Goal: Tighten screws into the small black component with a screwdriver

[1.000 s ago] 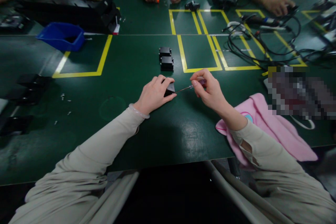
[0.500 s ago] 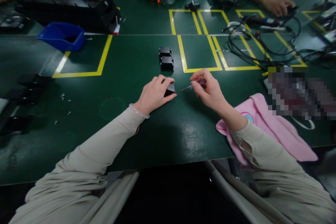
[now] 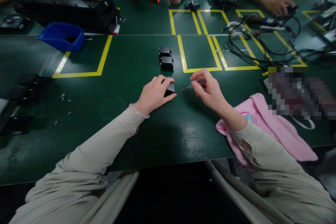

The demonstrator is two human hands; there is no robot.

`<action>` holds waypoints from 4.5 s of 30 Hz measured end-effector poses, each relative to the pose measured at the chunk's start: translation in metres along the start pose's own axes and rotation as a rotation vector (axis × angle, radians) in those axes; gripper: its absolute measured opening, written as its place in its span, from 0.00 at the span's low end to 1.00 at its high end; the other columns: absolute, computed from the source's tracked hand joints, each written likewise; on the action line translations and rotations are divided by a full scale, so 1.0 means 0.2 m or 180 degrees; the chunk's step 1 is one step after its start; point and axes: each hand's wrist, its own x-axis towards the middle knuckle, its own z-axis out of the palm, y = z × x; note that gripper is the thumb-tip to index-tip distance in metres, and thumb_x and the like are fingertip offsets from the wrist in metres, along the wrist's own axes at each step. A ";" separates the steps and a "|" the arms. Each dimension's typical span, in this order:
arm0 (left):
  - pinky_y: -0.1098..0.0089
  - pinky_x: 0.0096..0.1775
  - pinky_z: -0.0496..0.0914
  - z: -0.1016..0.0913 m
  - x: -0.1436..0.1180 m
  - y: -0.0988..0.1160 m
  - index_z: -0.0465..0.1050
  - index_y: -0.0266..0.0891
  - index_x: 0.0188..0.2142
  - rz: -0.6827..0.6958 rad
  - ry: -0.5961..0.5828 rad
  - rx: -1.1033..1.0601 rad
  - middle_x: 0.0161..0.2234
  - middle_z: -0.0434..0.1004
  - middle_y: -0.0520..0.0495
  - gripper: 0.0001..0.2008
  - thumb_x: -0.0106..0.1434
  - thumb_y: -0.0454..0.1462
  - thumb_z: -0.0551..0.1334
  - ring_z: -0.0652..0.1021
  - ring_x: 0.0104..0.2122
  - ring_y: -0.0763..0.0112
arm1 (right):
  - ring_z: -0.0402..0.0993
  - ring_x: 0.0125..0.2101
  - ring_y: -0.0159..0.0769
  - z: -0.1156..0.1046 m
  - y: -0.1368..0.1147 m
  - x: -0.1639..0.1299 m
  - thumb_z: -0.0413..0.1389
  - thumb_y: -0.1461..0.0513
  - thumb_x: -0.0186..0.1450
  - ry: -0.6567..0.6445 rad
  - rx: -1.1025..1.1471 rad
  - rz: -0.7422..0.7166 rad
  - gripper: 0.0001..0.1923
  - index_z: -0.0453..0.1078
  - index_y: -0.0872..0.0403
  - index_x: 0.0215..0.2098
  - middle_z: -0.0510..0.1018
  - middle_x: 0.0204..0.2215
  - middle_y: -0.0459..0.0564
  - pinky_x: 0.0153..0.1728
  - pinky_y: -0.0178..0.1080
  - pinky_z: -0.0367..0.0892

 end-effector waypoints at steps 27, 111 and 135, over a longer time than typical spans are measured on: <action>0.60 0.47 0.73 0.00 0.00 0.00 0.66 0.41 0.61 0.0008 0.0003 -0.0029 0.53 0.74 0.39 0.23 0.71 0.48 0.63 0.75 0.51 0.54 | 0.67 0.24 0.32 0.00 0.02 0.00 0.53 0.51 0.76 0.0005 -0.0021 -0.0104 0.11 0.65 0.49 0.42 0.69 0.26 0.42 0.27 0.38 0.60; 0.60 0.46 0.73 0.01 0.00 0.00 0.66 0.42 0.61 0.0016 0.0010 0.0012 0.53 0.73 0.39 0.24 0.71 0.48 0.62 0.75 0.51 0.54 | 0.71 0.26 0.32 0.00 0.00 0.01 0.54 0.50 0.74 -0.0017 -0.0064 -0.0114 0.13 0.65 0.50 0.41 0.70 0.27 0.42 0.28 0.37 0.64; 0.59 0.47 0.73 0.01 0.00 -0.01 0.66 0.41 0.61 0.0016 0.0002 -0.0012 0.53 0.73 0.39 0.23 0.71 0.48 0.62 0.75 0.51 0.53 | 0.69 0.25 0.33 0.00 0.00 0.00 0.54 0.50 0.74 0.0021 -0.0079 -0.0040 0.12 0.66 0.49 0.42 0.69 0.26 0.42 0.27 0.39 0.64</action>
